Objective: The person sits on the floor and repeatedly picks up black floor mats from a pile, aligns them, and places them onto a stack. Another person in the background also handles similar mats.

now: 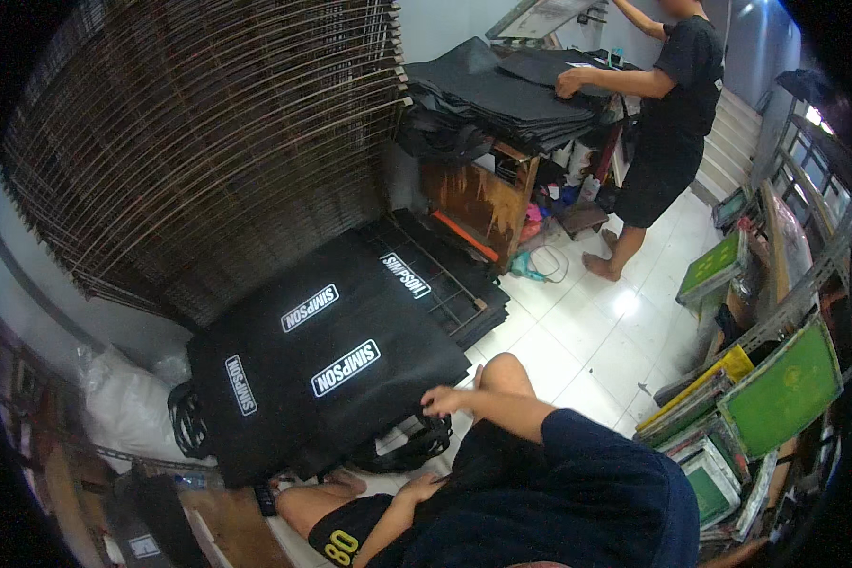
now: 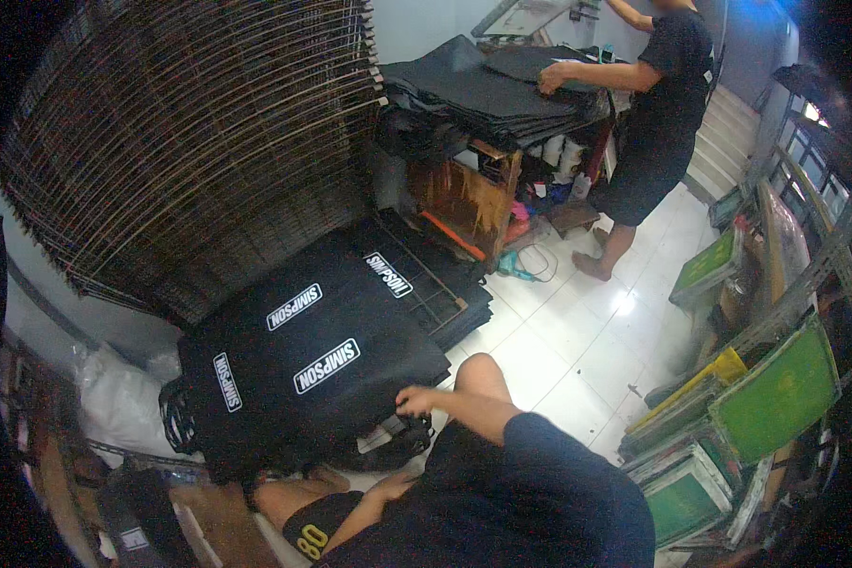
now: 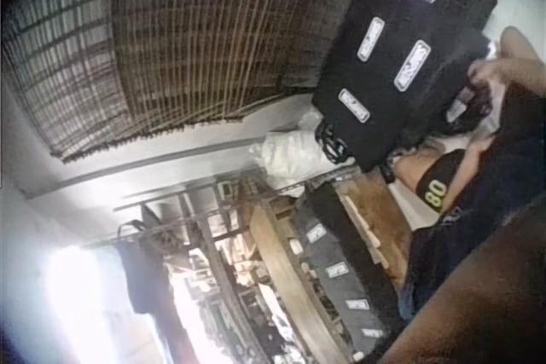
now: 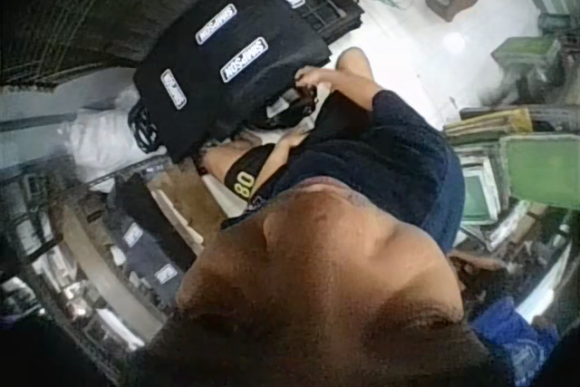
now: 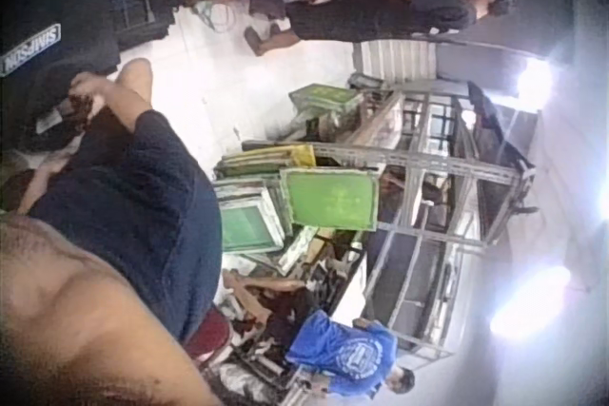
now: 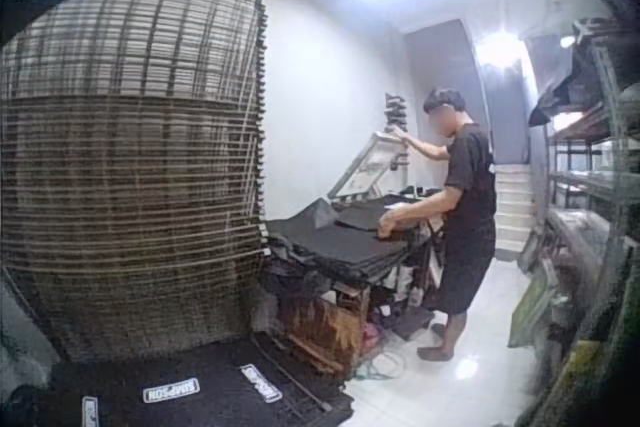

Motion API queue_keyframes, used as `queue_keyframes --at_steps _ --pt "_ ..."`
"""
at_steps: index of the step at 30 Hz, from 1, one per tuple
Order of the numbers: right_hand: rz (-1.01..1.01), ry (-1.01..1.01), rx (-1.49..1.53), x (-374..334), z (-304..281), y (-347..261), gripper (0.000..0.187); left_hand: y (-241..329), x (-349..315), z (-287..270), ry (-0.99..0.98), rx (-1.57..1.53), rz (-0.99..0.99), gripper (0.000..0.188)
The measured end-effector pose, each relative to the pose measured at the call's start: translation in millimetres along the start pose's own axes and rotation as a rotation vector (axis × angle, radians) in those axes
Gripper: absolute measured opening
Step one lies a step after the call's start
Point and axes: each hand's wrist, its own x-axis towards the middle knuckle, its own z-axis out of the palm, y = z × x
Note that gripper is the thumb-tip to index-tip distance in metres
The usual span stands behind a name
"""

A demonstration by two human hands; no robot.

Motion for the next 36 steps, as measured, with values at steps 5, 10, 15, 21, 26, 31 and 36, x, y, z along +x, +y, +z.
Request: queue_keyframes --at_steps 5,10,15,21,26,31,36 --pt "-0.699 0.397 0.578 -94.7 -207.6 -114.7 0.033 -37.9 -8.7 6.7 0.254 -0.204 0.182 0.064" --pt "-1.083 0.836 1.270 -232.5 -365.1 -158.3 0.104 72.1 -68.6 -52.0 0.234 -0.401 -0.142 0.069" --pt "-1.404 0.473 1.487 -278.1 -390.2 -212.2 0.135 52.1 -47.8 -41.7 0.278 -0.559 -0.142 0.072" --pt "-1.174 0.207 1.862 -267.9 -401.3 -217.4 0.139 53.1 -47.4 -58.8 0.367 -0.509 -0.081 0.068" --pt "-0.990 0.538 1.698 -218.9 -427.0 -205.7 0.037 83.8 -44.1 -104.1 0.426 -0.562 -0.057 0.063" --pt "-0.881 0.965 1.395 -250.2 -438.3 -188.9 0.020 152.4 -30.8 -162.1 0.396 -0.800 0.070 0.062" --pt "-0.798 1.224 0.832 -404.0 -335.6 -171.3 0.026 231.7 -38.1 -232.3 -0.027 -1.372 0.271 0.095"
